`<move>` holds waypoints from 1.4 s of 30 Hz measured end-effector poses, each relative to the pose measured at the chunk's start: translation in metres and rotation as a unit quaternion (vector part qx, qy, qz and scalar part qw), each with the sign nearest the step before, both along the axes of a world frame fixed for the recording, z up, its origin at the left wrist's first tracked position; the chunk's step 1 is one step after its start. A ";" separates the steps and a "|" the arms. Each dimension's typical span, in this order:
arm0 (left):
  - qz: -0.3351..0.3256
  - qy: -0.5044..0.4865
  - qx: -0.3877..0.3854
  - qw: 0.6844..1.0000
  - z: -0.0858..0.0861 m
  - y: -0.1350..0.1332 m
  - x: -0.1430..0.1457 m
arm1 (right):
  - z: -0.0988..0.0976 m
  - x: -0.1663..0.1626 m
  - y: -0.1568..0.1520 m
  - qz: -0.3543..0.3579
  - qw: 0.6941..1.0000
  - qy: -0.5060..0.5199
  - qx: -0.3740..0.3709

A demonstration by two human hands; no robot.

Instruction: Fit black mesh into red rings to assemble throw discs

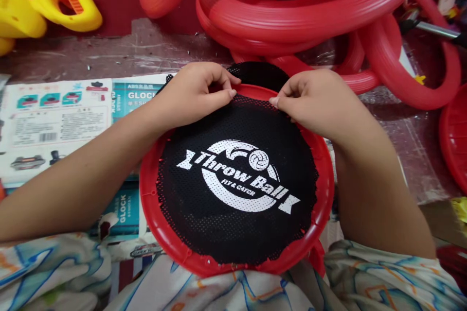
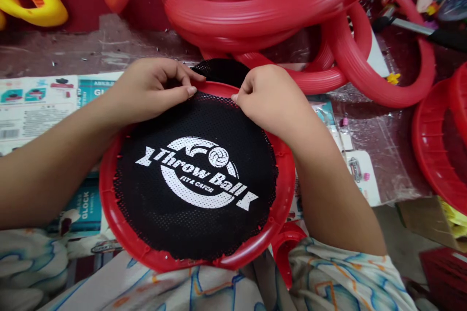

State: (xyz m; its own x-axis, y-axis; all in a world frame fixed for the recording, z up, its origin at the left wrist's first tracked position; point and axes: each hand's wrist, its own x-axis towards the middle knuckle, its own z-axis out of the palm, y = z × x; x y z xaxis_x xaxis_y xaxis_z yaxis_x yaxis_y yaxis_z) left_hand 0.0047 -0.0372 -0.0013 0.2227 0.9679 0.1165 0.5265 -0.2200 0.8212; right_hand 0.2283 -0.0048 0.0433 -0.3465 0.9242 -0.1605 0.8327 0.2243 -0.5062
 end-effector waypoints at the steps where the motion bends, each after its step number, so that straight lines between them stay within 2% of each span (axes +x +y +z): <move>1: -0.001 -0.001 -0.004 1.000 0.000 0.000 0.000 | 0.000 0.000 0.000 -0.002 1.000 0.005 0.003; 13: -0.003 -0.003 -0.005 1.000 0.002 -0.002 0.000 | 0.001 0.001 0.003 0.010 1.000 -0.006 -0.016; 20: 0.002 0.017 -0.009 1.000 0.003 0.001 0.001 | -0.002 0.004 0.005 0.037 0.999 0.006 -0.004; 31: 0.019 0.060 -0.031 0.998 0.007 0.002 0.005 | 0.000 0.003 0.005 0.020 0.999 -0.013 -0.026; 36: 0.002 0.016 -0.069 0.997 0.008 0.004 -0.001 | 0.000 0.003 -0.001 0.029 0.999 -0.006 0.015; 39: -0.014 0.014 -0.075 0.997 0.013 0.003 -0.001 | 0.000 -0.001 -0.007 0.066 0.996 0.002 0.067; 42: -0.040 0.071 -0.023 0.996 0.018 0.000 0.005 | -0.003 -0.005 -0.010 0.131 0.988 -0.009 0.079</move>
